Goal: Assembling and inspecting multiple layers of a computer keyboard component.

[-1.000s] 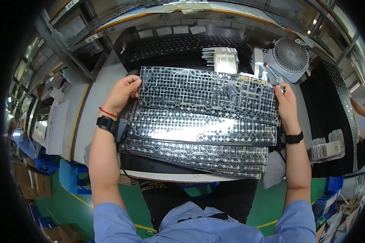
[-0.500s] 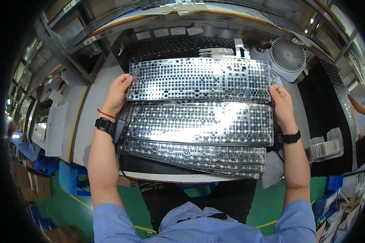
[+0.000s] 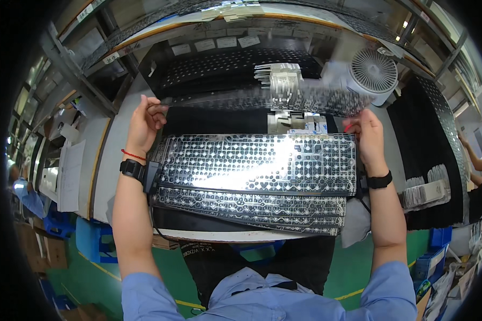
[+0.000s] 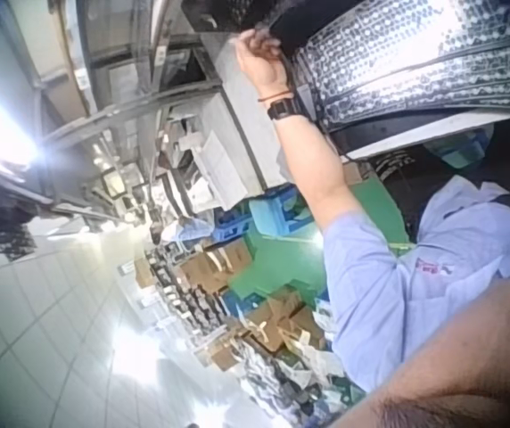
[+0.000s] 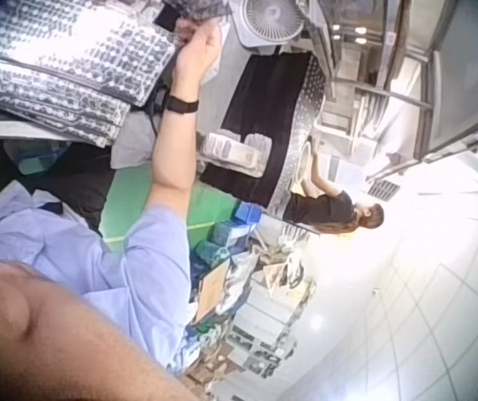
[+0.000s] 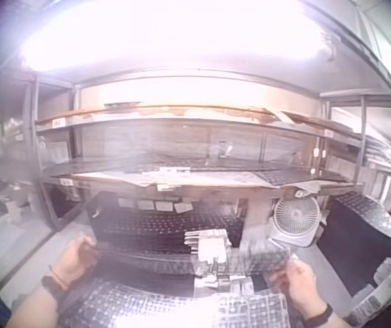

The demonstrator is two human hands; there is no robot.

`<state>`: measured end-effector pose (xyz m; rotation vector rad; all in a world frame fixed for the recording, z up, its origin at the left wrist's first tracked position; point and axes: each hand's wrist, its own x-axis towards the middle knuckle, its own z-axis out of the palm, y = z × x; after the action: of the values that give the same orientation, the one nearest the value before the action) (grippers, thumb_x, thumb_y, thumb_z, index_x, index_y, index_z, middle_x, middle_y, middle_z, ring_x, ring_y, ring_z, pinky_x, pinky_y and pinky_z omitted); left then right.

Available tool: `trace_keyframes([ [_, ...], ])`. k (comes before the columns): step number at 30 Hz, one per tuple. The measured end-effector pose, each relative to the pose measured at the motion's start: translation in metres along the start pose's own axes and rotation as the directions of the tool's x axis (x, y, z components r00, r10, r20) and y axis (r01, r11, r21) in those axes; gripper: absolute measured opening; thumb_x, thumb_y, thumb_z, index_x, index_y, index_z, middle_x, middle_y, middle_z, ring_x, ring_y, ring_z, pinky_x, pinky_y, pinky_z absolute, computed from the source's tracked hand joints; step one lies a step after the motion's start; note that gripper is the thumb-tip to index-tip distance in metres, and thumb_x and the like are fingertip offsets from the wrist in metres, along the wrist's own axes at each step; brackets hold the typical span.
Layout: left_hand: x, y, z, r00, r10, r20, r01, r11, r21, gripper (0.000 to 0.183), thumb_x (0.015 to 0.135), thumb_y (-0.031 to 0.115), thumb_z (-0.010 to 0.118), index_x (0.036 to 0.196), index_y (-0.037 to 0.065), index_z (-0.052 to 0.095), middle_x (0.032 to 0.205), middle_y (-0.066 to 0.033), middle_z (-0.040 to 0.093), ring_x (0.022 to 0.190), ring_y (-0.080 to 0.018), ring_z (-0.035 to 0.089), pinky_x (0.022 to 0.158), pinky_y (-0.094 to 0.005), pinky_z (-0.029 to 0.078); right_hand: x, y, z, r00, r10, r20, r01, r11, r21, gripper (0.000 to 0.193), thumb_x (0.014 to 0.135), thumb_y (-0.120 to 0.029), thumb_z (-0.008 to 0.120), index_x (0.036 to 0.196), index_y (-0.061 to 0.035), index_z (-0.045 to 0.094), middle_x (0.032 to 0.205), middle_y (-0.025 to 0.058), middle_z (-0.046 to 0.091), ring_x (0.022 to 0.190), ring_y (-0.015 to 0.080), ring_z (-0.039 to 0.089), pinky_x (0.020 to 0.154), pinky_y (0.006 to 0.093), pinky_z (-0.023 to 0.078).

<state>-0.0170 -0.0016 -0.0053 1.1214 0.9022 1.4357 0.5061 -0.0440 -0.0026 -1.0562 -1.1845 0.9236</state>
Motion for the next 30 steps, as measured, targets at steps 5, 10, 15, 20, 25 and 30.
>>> trace_keyframes([
  [5, -0.001, -0.003, 0.004, 1.000, 0.019, -0.007, -0.018, 0.993, 0.117, 0.027, 0.101, 0.027, 0.052, 0.116, 0.006, 0.061, 0.089, 0.0026, 0.068, 0.067, -0.0036, 0.058, 0.053, -0.0186, 0.039, 0.007, 0.004, -0.012, 0.994, 0.044, 0.103, -0.035, 0.996, -0.085, 0.013, 0.098, -0.013, 0.059, 0.105, -0.0017, 0.060, 0.085, 0.0001, 0.064, 0.074, 0.0041, 0.058, 0.067, 0.0165, 0.044],
  [10, 0.000, 0.001, 0.010, 0.993, -0.118, -0.009, 0.113, 0.929, 0.352, 0.027, 0.099, 0.016, 0.055, 0.123, 0.005, 0.058, 0.085, 0.0054, 0.065, 0.062, 0.0005, 0.054, 0.050, -0.0141, 0.036, 0.001, -0.001, 0.001, 0.994, -0.061, 0.095, 0.059, 0.998, 0.024, 0.021, 0.091, 0.002, 0.063, 0.111, 0.0001, 0.057, 0.087, 0.0003, 0.063, 0.080, 0.0039, 0.058, 0.071, 0.0166, 0.045],
  [15, 0.003, -0.006, 0.003, 0.993, -0.119, 0.002, 0.113, 0.953, 0.282, 0.018, 0.100, 0.017, 0.053, 0.114, 0.005, 0.057, 0.085, 0.0051, 0.062, 0.060, 0.0001, 0.052, 0.048, -0.0136, 0.038, 0.002, 0.001, -0.001, 0.991, -0.095, 0.093, 0.098, 0.995, -0.020, 0.025, 0.094, -0.004, 0.062, 0.117, -0.0006, 0.056, 0.088, 0.0001, 0.064, 0.079, 0.0038, 0.057, 0.068, 0.0160, 0.043],
  [20, 0.008, -0.006, -0.012, 0.999, -0.030, -0.042, 0.034, 0.994, 0.102, 0.020, 0.102, 0.016, 0.051, 0.118, 0.004, 0.056, 0.092, 0.0026, 0.062, 0.069, -0.0004, 0.054, 0.055, -0.0135, 0.044, -0.001, -0.008, 0.002, 0.995, 0.050, 0.091, -0.051, 0.999, 0.001, 0.030, 0.098, -0.017, 0.060, 0.123, -0.0018, 0.054, 0.087, 0.0013, 0.064, 0.073, 0.0043, 0.055, 0.063, 0.0168, 0.040],
  [25, 0.011, -0.008, 0.000, 0.982, 0.002, -0.190, -0.019, 0.996, -0.085, 0.036, 0.103, 0.018, 0.049, 0.133, -0.002, 0.048, 0.118, -0.0122, 0.061, 0.095, -0.0130, 0.063, 0.079, -0.0189, 0.053, 0.000, -0.006, -0.004, 0.979, 0.122, 0.166, -0.105, 0.989, -0.107, 0.032, 0.096, -0.018, 0.063, 0.122, -0.0014, 0.054, 0.086, 0.0017, 0.064, 0.070, 0.0047, 0.055, 0.063, 0.0180, 0.041],
  [30, 0.007, -0.003, -0.002, 0.990, 0.003, -0.138, -0.013, 0.997, -0.072, 0.043, 0.104, 0.022, 0.047, 0.136, -0.005, 0.044, 0.131, -0.0216, 0.055, 0.111, -0.0237, 0.062, 0.093, -0.0279, 0.053, -0.004, -0.013, -0.004, 0.861, 0.294, 0.414, -0.161, 0.931, -0.328, 0.037, 0.087, -0.013, 0.072, 0.118, 0.0000, 0.057, 0.087, 0.0009, 0.064, 0.080, 0.0059, 0.058, 0.072, 0.0212, 0.046],
])
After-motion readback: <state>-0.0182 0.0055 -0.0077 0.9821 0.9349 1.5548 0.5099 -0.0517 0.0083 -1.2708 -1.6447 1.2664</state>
